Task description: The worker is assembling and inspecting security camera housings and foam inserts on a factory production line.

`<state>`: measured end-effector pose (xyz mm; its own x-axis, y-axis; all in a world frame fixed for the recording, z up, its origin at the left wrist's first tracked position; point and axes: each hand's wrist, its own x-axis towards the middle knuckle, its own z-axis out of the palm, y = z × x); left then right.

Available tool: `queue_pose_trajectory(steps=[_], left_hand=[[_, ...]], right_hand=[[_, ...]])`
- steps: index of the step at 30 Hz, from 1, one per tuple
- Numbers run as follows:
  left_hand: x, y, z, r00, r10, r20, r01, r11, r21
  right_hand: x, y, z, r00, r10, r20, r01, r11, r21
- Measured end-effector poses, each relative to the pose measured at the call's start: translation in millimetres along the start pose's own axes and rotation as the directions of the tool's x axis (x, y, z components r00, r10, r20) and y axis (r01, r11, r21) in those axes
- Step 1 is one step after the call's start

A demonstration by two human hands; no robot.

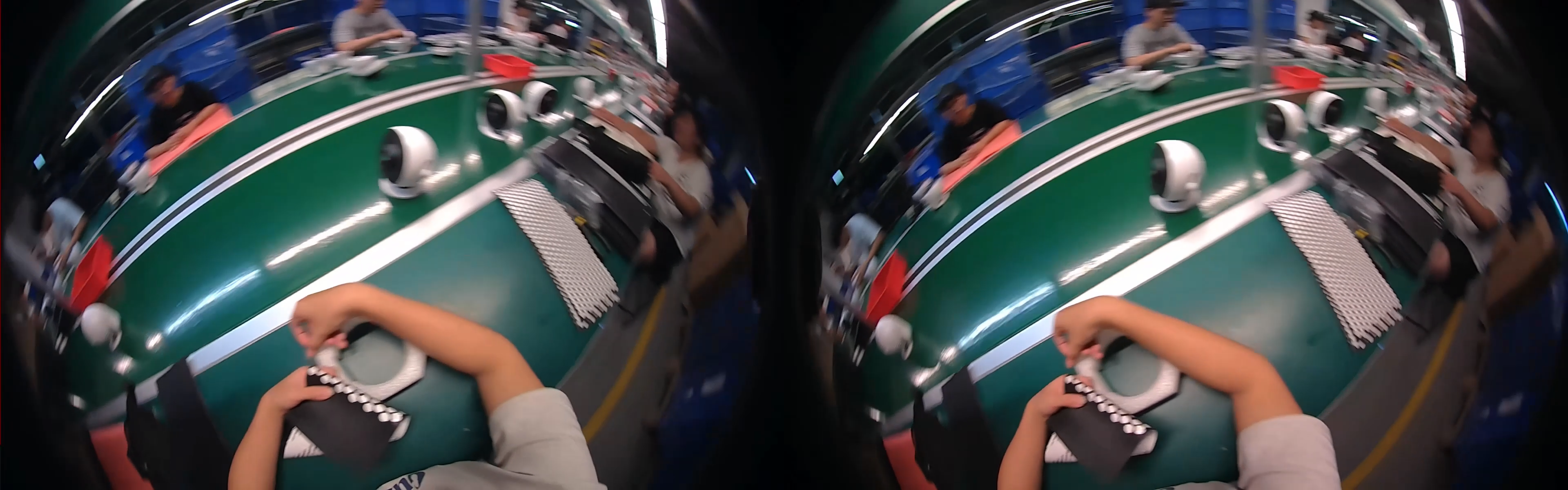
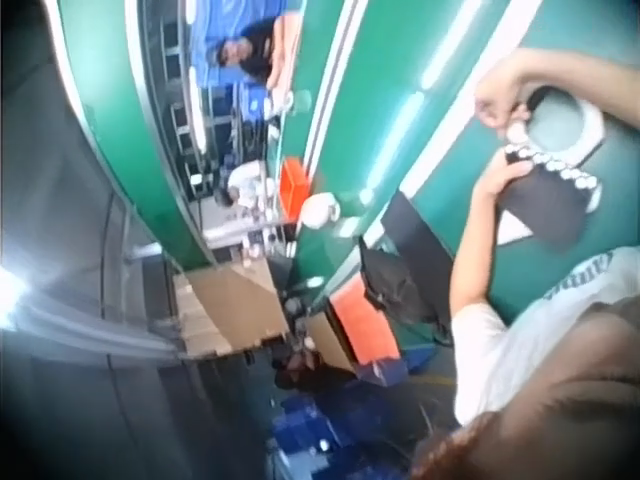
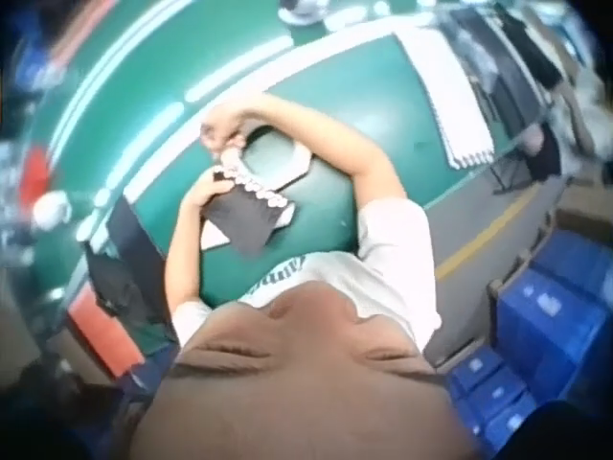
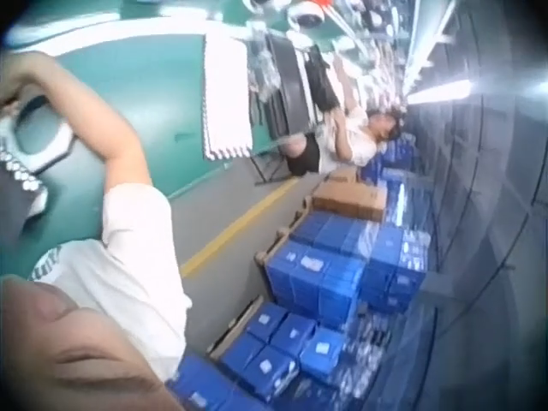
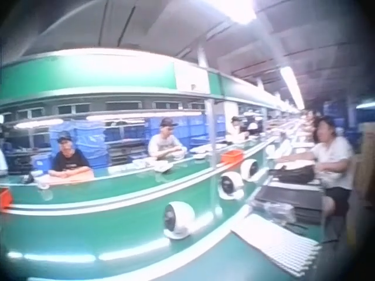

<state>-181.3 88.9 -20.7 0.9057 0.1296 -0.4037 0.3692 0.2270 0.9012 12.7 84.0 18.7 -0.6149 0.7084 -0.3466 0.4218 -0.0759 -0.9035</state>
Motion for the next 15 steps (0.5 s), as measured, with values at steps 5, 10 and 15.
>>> queue_pose_trajectory(steps=[5, 10, 15], left_hand=[[-18.6, -9.9, -17.5, 0.991, 0.069, -0.116, -0.07, 0.998, -0.003], [-7.2, -4.4, -14.5, 0.997, 0.068, -0.02, -0.069, 0.997, -0.046], [-10.9, 1.0, -11.8, 0.997, 0.069, -0.025, -0.07, 0.996, -0.063]], right_hand=[[16.8, -20.7, -1.0, 0.997, -0.064, 0.047, 0.068, 0.993, -0.099], [5.2, -16.3, -2.8, 0.999, 0.0, 0.046, 0.004, 0.996, -0.086], [5.5, -19.8, -3.4, 0.997, 0.006, 0.074, 0.003, 0.993, -0.117]])
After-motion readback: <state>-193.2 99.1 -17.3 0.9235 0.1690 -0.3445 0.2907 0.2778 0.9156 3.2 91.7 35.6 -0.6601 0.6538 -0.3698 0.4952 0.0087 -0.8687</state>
